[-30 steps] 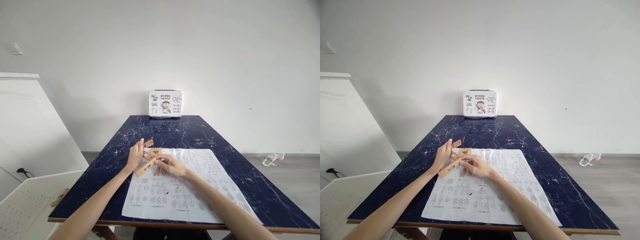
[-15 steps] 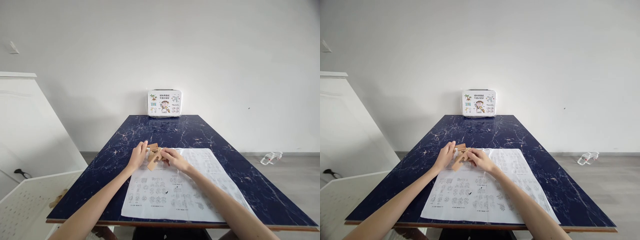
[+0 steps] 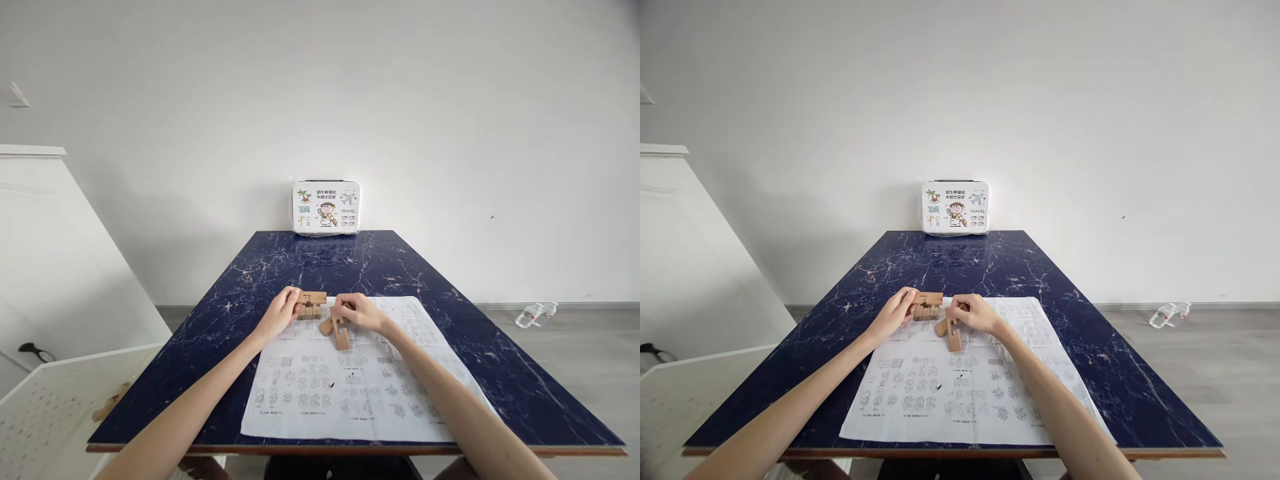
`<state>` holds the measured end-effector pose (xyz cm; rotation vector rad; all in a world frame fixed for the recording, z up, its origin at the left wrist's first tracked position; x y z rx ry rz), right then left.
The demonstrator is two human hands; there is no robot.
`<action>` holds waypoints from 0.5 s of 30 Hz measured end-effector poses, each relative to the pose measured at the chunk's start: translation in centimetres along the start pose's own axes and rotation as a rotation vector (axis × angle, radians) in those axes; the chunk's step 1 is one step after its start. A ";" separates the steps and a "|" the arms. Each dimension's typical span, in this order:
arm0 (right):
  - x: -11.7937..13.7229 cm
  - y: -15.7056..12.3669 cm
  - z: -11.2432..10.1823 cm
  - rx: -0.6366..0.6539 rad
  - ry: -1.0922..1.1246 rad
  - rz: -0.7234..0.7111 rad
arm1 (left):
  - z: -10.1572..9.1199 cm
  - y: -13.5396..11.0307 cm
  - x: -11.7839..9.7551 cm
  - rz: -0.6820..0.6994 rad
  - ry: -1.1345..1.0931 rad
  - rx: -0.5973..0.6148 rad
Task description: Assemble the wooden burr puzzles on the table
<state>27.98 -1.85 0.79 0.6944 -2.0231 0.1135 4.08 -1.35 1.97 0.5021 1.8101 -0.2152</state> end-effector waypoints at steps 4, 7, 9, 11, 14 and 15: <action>-1.1 -0.1 -0.8 -0.092 -0.077 0.002 | 0.0 0.0 0.1 0.015 -0.040 0.004; -1.7 -0.1 -1.4 -0.206 -0.140 0.028 | 0.0 0.0 0.0 0.026 -0.054 0.006; -2.2 -0.1 -1.7 -0.314 -0.164 0.059 | 0.1 0.0 -0.1 0.027 -0.052 0.004; -2.6 -0.1 -2.1 -0.435 -0.174 0.082 | 0.1 0.0 0.0 0.029 -0.043 -0.002; -2.9 0.0 -2.4 -0.557 -0.132 0.079 | 0.1 0.1 0.1 0.036 -0.038 -0.008; -3.0 0.0 -2.4 -0.561 -0.091 0.071 | 0.1 0.1 0.1 0.036 -0.041 -0.003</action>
Point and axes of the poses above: each hand's wrist, its own y-axis towards the middle knuckle, its own z-axis out of the palm, x = y × z, the point moved 2 cm from there along y, towards the middle knuckle, and after that the axes turned 6 degrees about x, right-handed, at the moved point
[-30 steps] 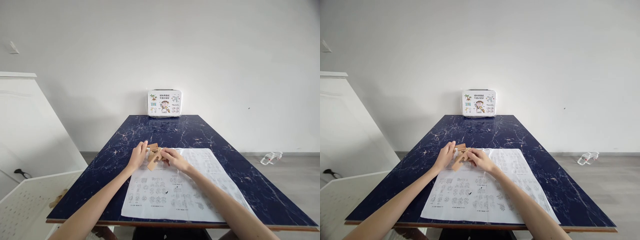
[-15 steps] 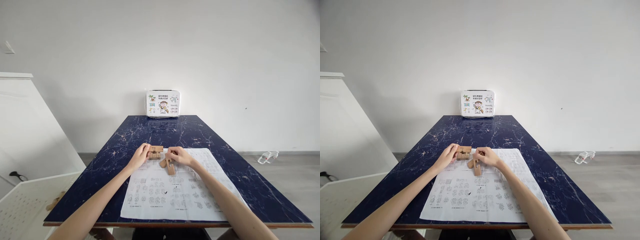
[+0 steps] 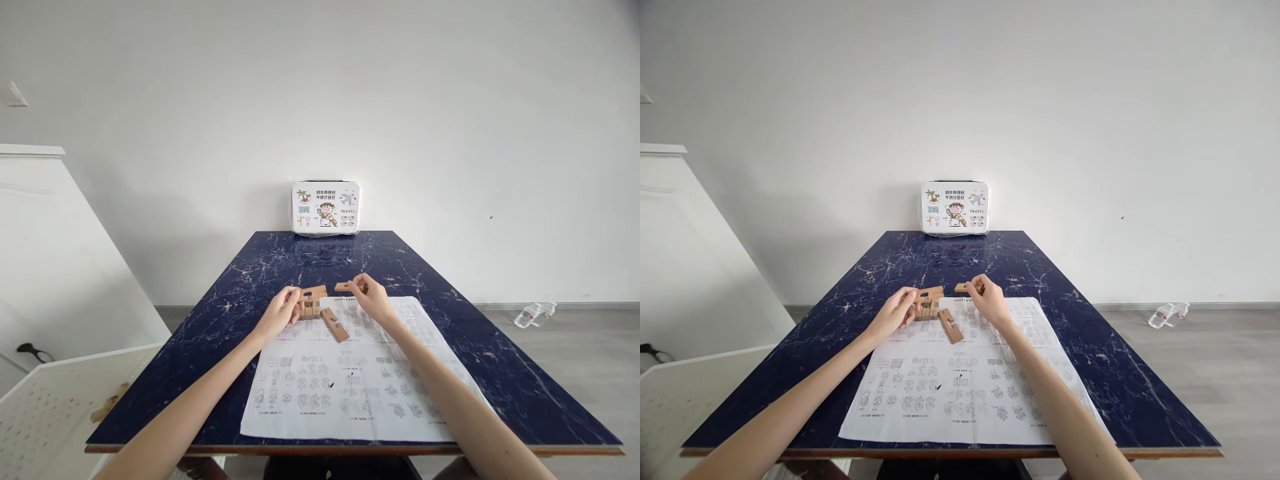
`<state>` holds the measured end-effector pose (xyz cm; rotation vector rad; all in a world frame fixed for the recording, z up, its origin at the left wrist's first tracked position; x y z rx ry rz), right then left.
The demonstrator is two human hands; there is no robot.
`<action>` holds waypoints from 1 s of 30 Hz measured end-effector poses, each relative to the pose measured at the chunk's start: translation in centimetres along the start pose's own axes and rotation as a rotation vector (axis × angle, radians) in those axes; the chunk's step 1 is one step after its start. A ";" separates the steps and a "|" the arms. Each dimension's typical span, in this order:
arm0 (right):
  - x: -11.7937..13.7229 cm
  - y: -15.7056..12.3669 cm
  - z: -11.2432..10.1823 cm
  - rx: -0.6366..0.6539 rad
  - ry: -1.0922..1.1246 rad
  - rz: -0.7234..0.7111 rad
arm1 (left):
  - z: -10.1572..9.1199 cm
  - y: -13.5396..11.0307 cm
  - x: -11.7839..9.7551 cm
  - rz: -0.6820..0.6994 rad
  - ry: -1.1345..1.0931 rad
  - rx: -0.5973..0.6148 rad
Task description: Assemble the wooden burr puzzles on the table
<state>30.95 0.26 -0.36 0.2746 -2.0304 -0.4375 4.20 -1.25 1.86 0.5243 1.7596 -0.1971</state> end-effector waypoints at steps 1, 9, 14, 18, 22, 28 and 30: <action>0.0 0.0 0.1 0.014 0.055 0.004 | 0.0 0.0 0.0 -0.003 -0.006 0.007; 0.8 -0.3 1.8 0.182 0.438 0.039 | 0.3 -0.2 -0.8 -0.054 -0.074 0.072; 2.0 -0.9 2.8 0.229 0.577 0.045 | 0.3 -0.3 -1.1 -0.048 -0.074 0.095; 2.7 -1.4 3.3 0.215 0.713 0.079 | 0.2 -0.3 -1.2 -0.044 -0.072 0.058; 3.1 -1.8 3.4 0.196 0.787 0.075 | 0.2 -0.4 -1.5 -0.082 -0.071 0.011; 3.8 -2.0 3.5 0.213 0.744 0.019 | 0.3 -0.5 -1.8 -0.098 -0.093 0.017; 4.0 -2.0 3.6 0.201 0.705 -0.007 | 0.4 -0.5 -1.8 -0.098 -0.102 0.033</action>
Point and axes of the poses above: each hand's wrist, its own y-axis towards the middle knuckle, its own z-axis out of the palm, x = y × z, the point moved 2 cm from there along y, towards the middle knuckle, and after that the axes turned 6 degrees about x, right-handed, at the moved point
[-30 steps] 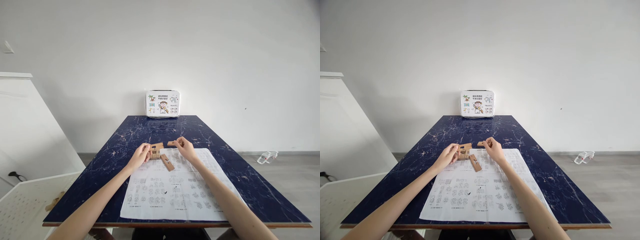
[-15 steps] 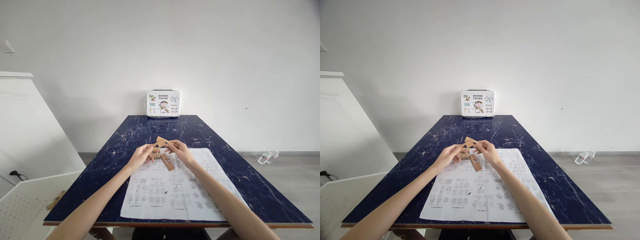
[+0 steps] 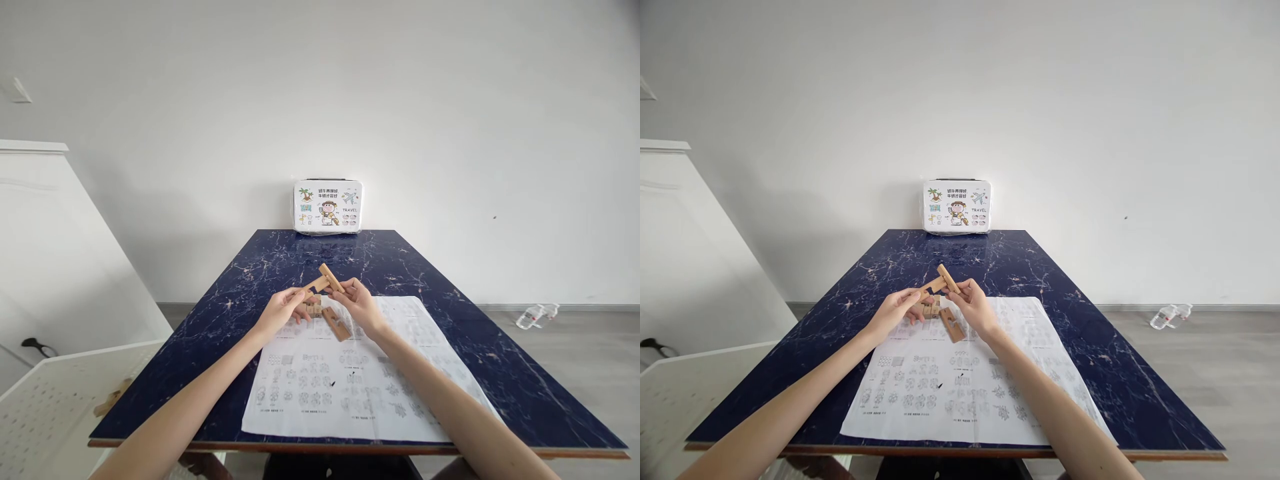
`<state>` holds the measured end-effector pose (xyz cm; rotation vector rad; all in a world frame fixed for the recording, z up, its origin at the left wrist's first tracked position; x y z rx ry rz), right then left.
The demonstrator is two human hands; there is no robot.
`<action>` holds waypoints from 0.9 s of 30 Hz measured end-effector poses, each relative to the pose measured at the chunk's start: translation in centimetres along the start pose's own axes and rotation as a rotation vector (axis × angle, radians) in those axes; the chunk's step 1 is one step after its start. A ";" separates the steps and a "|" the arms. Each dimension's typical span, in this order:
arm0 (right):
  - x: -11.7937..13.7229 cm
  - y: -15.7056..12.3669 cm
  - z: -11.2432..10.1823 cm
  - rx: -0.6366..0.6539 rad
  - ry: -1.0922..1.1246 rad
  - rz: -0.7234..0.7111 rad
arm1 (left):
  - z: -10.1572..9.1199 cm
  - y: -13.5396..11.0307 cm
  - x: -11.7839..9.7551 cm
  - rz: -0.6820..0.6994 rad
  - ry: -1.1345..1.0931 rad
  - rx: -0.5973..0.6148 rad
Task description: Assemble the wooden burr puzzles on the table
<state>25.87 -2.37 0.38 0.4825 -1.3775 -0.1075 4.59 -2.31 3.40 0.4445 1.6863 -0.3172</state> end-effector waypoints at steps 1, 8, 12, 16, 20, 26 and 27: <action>-0.1 0.0 0.1 -0.007 -0.028 -0.012 | 0.0 0.0 0.0 -0.001 -0.004 0.006; -0.5 -0.2 0.0 -0.042 -0.273 -0.065 | -0.1 0.1 0.3 -0.009 -0.030 0.053; -0.3 -0.4 -0.1 -0.047 -0.375 -0.076 | -0.1 0.0 0.2 -0.014 -0.033 0.075; 0.0 -0.5 0.0 -0.054 -0.412 -0.089 | -0.2 0.1 0.4 -0.003 -0.041 0.078; 0.2 -0.6 0.3 -0.052 -0.479 -0.083 | -0.3 0.3 0.9 0.005 -0.049 0.082; 0.3 -0.7 0.4 -0.033 -0.487 -0.081 | -0.3 0.3 0.9 0.012 -0.039 0.082; 0.3 -0.7 0.3 -0.029 -0.484 -0.083 | -0.3 0.3 0.9 0.012 -0.041 0.085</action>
Point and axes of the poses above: each hand's wrist, its own y-axis towards the middle knuckle, its own z-axis out of the palm, x = y × z, the point moved 2 cm from there along y, towards the middle knuckle, and after that the axes turned 6 degrees about x, right-handed, at the moved point
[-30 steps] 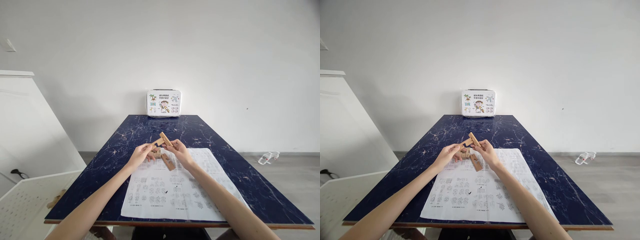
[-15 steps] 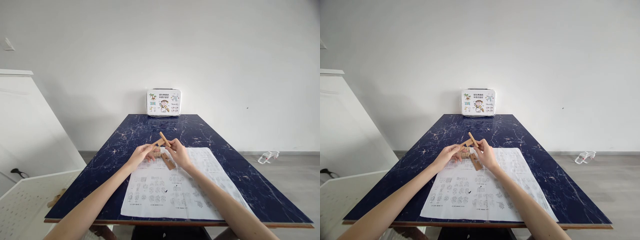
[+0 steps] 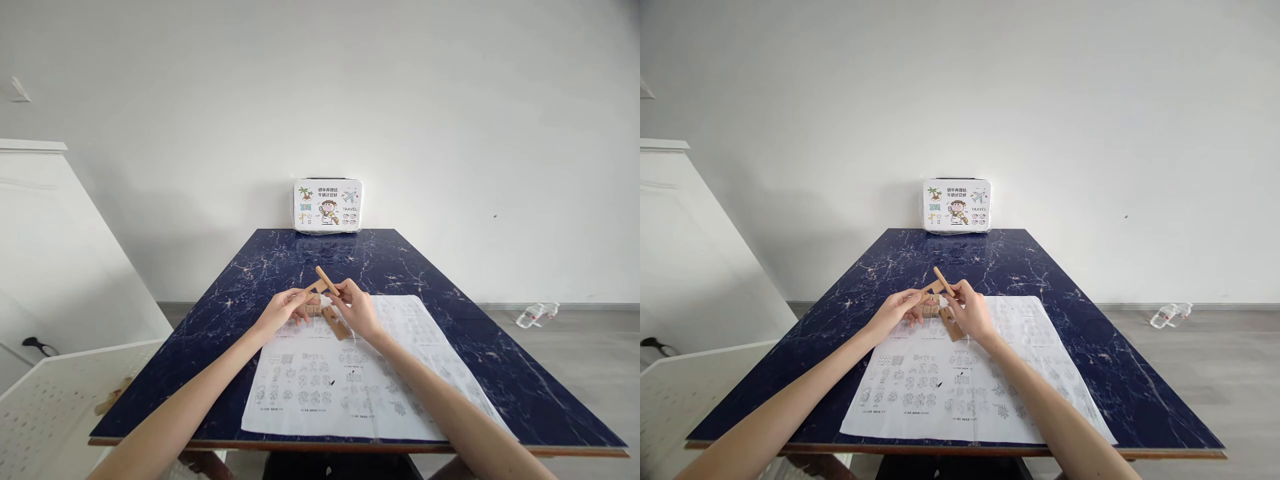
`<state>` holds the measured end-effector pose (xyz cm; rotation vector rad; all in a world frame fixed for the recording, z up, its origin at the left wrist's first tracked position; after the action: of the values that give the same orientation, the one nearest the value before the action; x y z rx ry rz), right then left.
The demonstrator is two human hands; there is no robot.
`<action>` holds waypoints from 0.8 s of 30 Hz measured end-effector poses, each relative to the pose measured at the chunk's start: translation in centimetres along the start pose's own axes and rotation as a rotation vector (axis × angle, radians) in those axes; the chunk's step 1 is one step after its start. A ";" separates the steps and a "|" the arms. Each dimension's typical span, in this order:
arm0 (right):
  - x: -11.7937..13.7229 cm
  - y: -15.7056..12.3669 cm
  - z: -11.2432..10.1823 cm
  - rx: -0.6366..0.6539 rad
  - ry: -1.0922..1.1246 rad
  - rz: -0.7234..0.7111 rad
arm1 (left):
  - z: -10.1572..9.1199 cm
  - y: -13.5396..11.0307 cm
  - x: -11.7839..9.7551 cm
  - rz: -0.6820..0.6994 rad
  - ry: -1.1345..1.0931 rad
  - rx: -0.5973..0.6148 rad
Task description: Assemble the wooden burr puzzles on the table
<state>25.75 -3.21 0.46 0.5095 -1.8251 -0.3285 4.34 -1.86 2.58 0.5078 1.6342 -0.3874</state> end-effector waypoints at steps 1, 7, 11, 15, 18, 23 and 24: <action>0.0 0.0 0.0 0.004 0.005 -0.004 | 0.0 0.0 0.0 0.000 -0.003 0.002; 0.0 0.1 -0.3 0.023 0.004 -0.016 | -0.1 0.0 0.3 -0.016 -0.009 -0.023; -0.2 0.0 -0.3 0.017 0.004 -0.027 | -0.1 0.0 0.3 -0.018 -0.015 -0.009; -0.5 0.0 -0.2 0.021 -0.002 -0.034 | -0.1 -0.1 0.2 -0.009 -0.017 0.016; -0.6 -0.1 -0.2 0.044 -0.010 -0.047 | 0.0 -0.2 0.1 -0.019 -0.013 0.013; -0.6 -0.3 -0.1 0.039 -0.106 -0.044 | 0.2 -0.2 0.1 -0.024 -0.028 0.001; -0.6 -0.4 0.0 0.025 -0.152 -0.038 | 0.2 -0.2 0.1 -0.023 -0.037 -0.003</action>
<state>25.97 -3.28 -0.21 0.5497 -1.9707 -0.3793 4.39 -2.13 2.40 0.4773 1.6058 -0.4099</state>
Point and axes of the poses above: each hand's wrist, its own y-axis towards the middle knuckle, its own z-axis out of the palm, x = y × z, the point moved 2 cm from there along y, towards the middle knuckle, and after that the axes turned 6 degrees about x, right-handed, at the moved point
